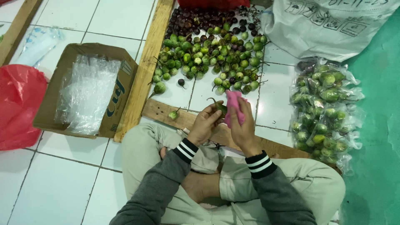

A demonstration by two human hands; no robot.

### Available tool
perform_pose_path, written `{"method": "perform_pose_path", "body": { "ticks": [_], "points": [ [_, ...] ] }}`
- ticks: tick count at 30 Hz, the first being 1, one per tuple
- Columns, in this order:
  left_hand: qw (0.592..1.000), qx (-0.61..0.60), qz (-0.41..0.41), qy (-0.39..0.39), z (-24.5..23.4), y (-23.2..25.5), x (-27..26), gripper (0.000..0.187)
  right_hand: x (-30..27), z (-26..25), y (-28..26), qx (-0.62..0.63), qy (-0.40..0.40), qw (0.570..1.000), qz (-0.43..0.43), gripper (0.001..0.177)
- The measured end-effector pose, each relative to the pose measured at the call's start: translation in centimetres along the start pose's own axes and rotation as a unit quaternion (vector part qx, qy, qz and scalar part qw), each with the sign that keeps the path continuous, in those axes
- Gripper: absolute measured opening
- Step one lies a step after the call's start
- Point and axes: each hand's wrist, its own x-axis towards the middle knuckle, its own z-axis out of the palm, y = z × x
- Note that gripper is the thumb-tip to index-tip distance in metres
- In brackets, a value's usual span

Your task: Cleaning small green eggplants with a cloth and placing them into plastic bags

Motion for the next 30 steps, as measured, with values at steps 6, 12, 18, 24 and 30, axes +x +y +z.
{"method": "perform_pose_path", "body": {
  "ticks": [6, 12, 18, 24, 30],
  "points": [
    [0.995, 0.087, 0.042, -0.024, -0.4, -0.3, 0.0, 0.034, -0.4, 0.9, 3.5, -0.041, -0.082, 0.995, -0.049, 0.047],
    [0.982, 0.156, 0.072, -0.077, -0.4, 0.2, -0.1, 0.04, 0.2, 1.1, 2.7, 0.198, -0.035, 0.974, 0.101, 0.047],
    [0.913, 0.374, 0.158, -0.029, 1.7, 0.8, -1.4, 0.045, 0.5, 0.8, 0.0, 0.122, -0.026, 0.972, 0.198, 0.049],
    [0.953, 0.267, 0.139, 0.011, 1.6, -0.2, -1.1, 0.027, 0.2, 0.4, 7.8, -0.008, 0.029, 0.992, 0.121, 0.041],
    [0.947, 0.275, 0.163, 0.039, -0.1, -0.8, 0.0, 0.024, 0.0, -0.2, 0.6, 0.024, -0.035, 0.999, -0.013, 0.04]
  ]
}}
